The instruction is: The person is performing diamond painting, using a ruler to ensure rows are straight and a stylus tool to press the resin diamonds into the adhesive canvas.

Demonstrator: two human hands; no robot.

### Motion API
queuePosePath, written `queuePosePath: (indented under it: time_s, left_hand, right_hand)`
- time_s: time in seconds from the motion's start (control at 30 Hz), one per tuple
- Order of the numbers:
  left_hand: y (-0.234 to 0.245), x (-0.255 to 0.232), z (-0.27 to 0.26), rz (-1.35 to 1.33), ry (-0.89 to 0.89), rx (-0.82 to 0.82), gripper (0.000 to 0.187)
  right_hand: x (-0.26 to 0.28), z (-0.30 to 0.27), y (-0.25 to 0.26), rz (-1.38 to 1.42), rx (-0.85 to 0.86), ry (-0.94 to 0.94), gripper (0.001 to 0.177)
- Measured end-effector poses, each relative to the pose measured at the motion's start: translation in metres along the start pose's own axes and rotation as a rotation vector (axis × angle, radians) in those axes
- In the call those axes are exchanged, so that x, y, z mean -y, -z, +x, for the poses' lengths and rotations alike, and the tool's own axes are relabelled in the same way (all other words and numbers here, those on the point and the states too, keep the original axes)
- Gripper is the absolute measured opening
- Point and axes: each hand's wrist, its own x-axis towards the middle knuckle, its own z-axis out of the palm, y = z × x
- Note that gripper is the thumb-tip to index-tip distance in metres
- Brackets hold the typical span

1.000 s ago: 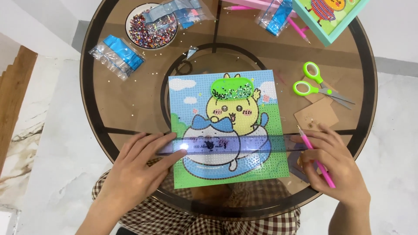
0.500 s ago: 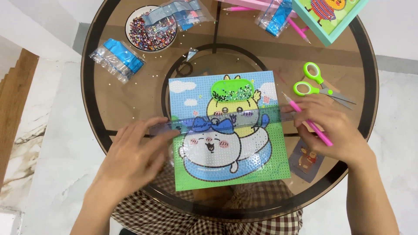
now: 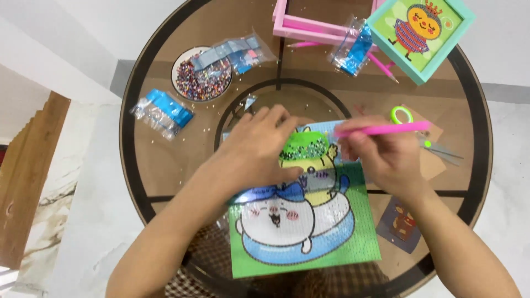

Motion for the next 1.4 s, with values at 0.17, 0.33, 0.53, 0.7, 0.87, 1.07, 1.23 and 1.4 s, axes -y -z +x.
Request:
queuePosePath:
  time_s: [0.17,0.33,0.53,0.7,0.87,1.07,1.23,1.4]
  left_hand:
    - [-0.041,0.029,0.009,0.083,-0.249,-0.438,0.068]
    - [-0.048,0.034,0.011,0.085,-0.302,-0.587,0.054]
    - [-0.047,0.034,0.013,-0.016,-0.304,-0.556,0.052]
    - [-0.042,0.032,0.012,-0.077,-0.235,-0.429,0.055]
    - [-0.036,0.031,0.009,-0.093,-0.218,-0.392,0.054]
    - [-0.036,0.032,0.010,-0.098,-0.199,-0.360,0.053]
    - [-0.033,0.034,0.010,-0.115,-0.193,-0.313,0.053]
    - [-0.031,0.034,0.011,-0.133,-0.162,-0.232,0.056]
  right_hand:
    - [-0.007,0.011,-0.011,-0.024,0.048,-0.027,0.008]
    - [-0.007,0.009,-0.010,-0.036,0.061,0.001,0.009]
    - [-0.004,0.008,-0.007,-0.101,0.064,0.000,0.016]
    - [-0.016,0.007,-0.003,-0.145,0.000,0.006,0.012]
    - [0.006,0.020,-0.011,-0.167,0.009,0.017,0.011]
    - [0.006,0.021,-0.014,-0.152,0.013,0.052,0.010]
    - [0.010,0.025,-0.014,-0.189,0.013,0.063,0.008]
    - [-0.004,0.020,-0.013,-0.194,-0.024,0.085,0.006]
